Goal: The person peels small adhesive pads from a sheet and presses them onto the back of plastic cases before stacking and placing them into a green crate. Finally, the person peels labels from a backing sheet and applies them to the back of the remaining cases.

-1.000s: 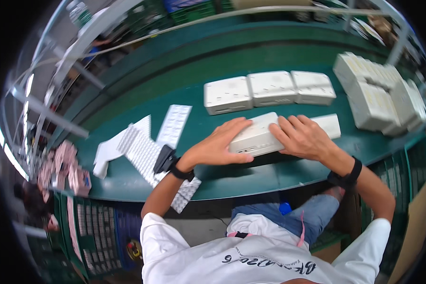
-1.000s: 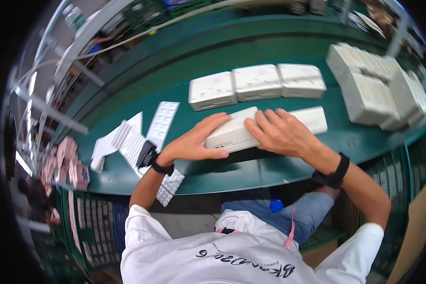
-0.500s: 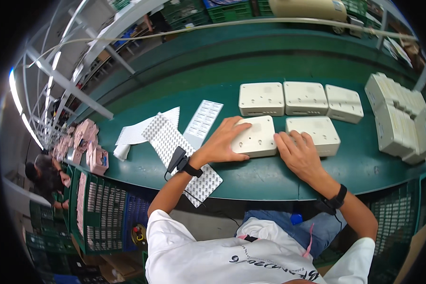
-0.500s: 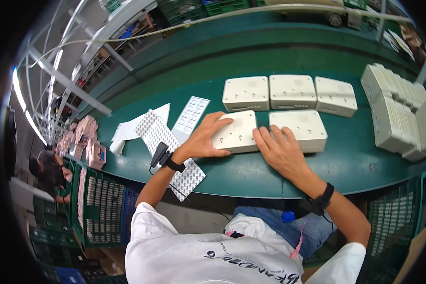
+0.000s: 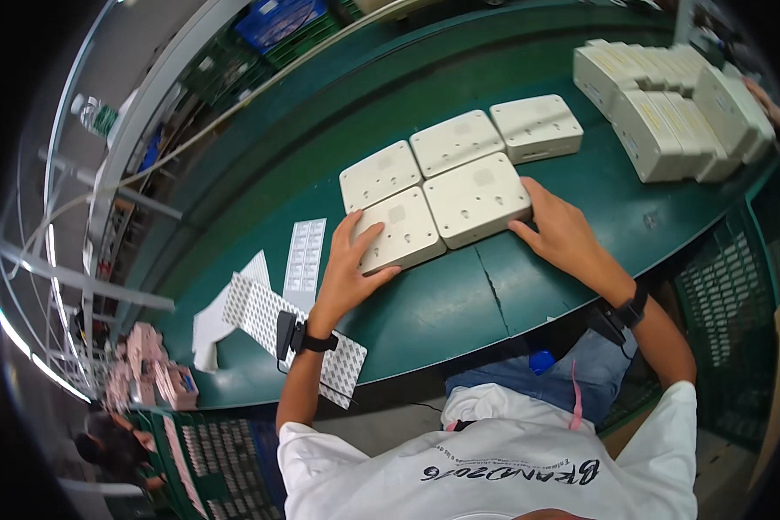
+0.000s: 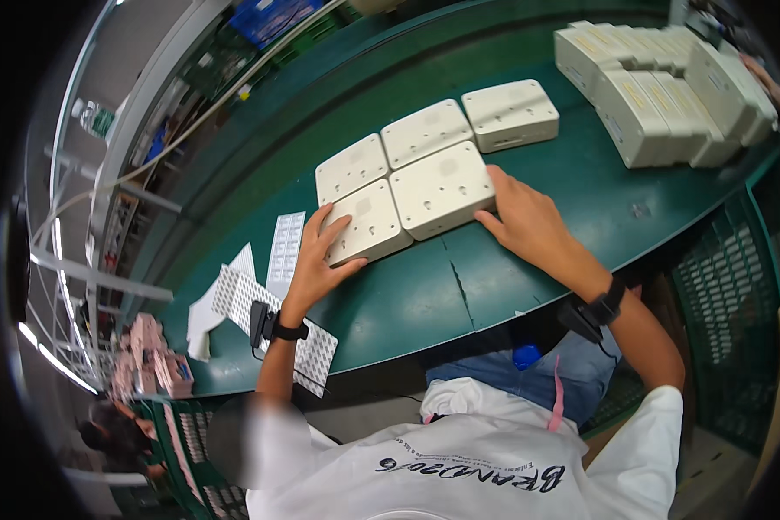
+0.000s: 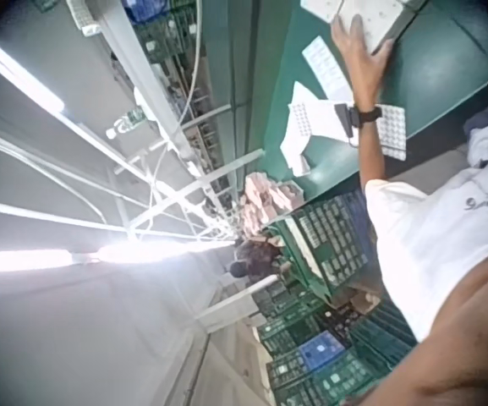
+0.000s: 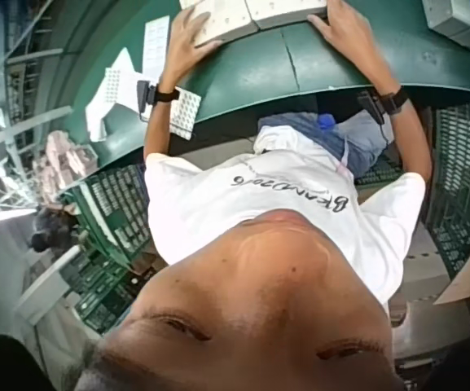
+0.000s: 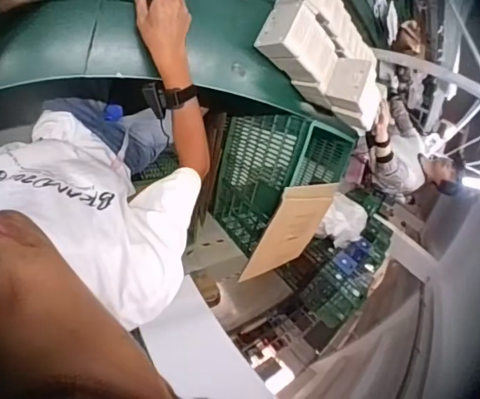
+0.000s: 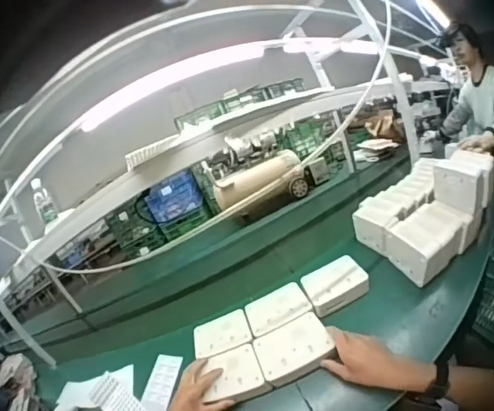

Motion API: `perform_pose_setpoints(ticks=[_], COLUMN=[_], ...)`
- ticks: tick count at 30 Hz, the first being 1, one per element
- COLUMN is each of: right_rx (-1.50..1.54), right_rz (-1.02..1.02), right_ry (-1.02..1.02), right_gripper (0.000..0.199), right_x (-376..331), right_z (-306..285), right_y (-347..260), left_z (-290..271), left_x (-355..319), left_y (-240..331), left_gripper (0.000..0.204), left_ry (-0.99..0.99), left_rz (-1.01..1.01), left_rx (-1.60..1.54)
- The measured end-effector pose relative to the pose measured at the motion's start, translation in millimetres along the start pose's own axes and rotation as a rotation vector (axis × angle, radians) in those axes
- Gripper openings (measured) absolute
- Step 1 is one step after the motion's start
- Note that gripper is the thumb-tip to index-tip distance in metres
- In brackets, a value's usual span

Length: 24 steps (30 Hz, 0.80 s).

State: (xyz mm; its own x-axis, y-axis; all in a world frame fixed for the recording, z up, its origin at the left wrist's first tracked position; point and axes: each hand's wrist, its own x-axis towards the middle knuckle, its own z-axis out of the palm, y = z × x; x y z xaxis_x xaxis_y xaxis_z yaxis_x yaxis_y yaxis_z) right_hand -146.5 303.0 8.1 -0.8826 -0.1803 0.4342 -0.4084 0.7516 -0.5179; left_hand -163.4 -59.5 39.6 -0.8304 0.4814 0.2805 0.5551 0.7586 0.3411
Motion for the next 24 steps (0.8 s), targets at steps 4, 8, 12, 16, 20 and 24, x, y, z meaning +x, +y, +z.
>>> perform_pose_setpoints(ticks=[4, 8, 12, 16, 20, 24], right_rx=[-0.065, 0.068, 0.274, -0.086, -0.025, -0.126], right_rz=[0.063, 0.127, 0.3, 0.89, 1.389, 2.175], right_ry=[0.01, 0.129, 0.424, 0.902, 1.285, 1.552], right_gripper=[0.058, 0.042, 0.023, 0.009, 0.015, 0.041], right_x=[3, -55, -178, -375, -619, -789], right_z=[-6, -41, -62, -43, 47, 177], right_y=[-9, -19, -11, 22, 12, -69], left_z=[1, 20, 49, 72, 74, 69], left_x=[10, 36, 92, 112, 110, 112], left_y=[32, 79, 82, 72, 73, 69], left_gripper=[0.077, 0.075, 0.073, 0.072, 0.068, 0.065], left_ry=[-0.052, -0.008, -0.041, -0.138, -0.141, -0.12], left_rz=[-0.028, 0.259, 0.384, 0.514, 0.519, 0.536], left_rx=[0.229, 0.476, 0.347, 0.37, 0.35, 0.485])
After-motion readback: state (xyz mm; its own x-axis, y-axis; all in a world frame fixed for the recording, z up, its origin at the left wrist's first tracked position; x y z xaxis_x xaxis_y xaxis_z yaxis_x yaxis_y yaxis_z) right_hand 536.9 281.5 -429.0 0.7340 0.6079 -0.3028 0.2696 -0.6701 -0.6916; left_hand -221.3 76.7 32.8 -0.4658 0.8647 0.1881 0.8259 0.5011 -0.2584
